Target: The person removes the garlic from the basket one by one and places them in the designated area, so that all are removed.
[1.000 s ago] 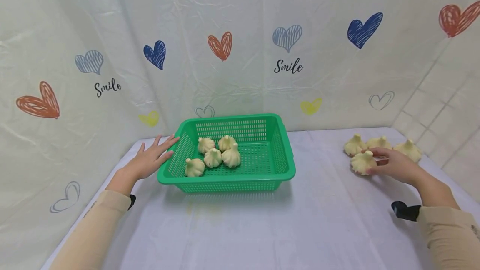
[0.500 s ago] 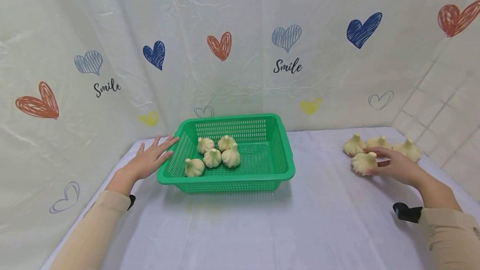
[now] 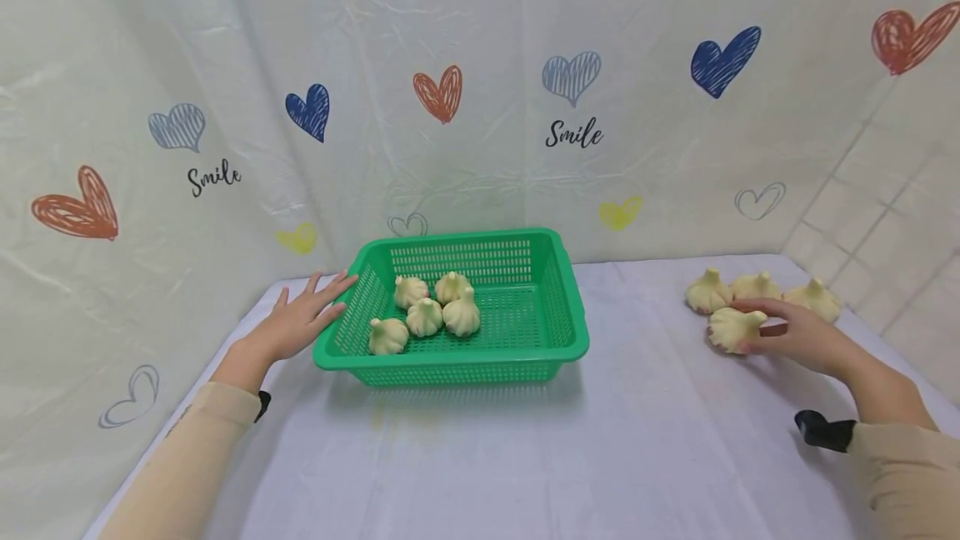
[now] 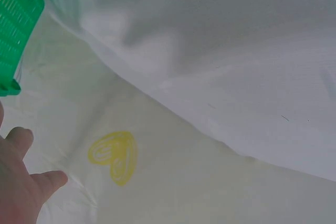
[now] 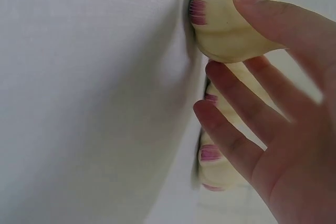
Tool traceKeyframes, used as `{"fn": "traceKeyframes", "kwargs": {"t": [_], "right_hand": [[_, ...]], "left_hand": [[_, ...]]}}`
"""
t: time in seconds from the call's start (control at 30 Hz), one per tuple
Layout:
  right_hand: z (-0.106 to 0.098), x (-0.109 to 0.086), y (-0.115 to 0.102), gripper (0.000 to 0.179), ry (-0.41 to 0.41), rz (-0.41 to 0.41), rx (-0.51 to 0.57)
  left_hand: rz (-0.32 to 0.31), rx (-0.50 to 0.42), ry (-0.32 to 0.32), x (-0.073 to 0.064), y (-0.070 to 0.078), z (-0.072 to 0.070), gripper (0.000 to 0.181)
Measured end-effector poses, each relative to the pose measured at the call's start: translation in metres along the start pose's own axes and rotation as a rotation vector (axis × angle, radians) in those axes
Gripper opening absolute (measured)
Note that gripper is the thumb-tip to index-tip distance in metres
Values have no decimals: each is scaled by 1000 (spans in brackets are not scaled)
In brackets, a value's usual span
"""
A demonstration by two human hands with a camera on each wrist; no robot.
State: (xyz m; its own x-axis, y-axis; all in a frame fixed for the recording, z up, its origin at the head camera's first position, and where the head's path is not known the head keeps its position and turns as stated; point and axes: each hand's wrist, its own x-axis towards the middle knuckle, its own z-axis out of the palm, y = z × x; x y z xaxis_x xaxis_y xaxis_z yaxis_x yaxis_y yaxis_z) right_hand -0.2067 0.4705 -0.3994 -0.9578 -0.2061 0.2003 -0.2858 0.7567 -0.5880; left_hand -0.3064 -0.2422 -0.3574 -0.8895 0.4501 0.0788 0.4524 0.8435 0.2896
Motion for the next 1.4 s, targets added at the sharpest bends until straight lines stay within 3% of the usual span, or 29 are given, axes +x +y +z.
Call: {"fn": "traceKeyframes", "kwargs": {"t": [0.23, 0.5, 0.6, 0.87, 1.0, 1.17, 1.4], "right_hand": [[-6, -6, 0, 49, -4, 9, -7], [-19, -12, -3, 52, -16, 78, -60], [-24, -12, -8, 44, -11, 95, -54], [-37, -6, -34, 54, 31, 74, -49], [-39, 2, -52, 38, 34, 82, -104], [-38, 13, -77, 53, 10, 119, -166], [-36, 30, -109, 49, 35, 43, -156]], "left_hand": [[3, -3, 0, -1, 0, 0, 58], [3, -1, 1, -1, -1, 0, 58], [4, 0, 0, -1, -1, 0, 59], [5, 11, -2, -1, 0, -1, 59], [5, 12, -2, 0, 0, -1, 59], [-3, 11, -2, 0, 0, -1, 59], [-3, 17, -4, 0, 1, -2, 58]]}}
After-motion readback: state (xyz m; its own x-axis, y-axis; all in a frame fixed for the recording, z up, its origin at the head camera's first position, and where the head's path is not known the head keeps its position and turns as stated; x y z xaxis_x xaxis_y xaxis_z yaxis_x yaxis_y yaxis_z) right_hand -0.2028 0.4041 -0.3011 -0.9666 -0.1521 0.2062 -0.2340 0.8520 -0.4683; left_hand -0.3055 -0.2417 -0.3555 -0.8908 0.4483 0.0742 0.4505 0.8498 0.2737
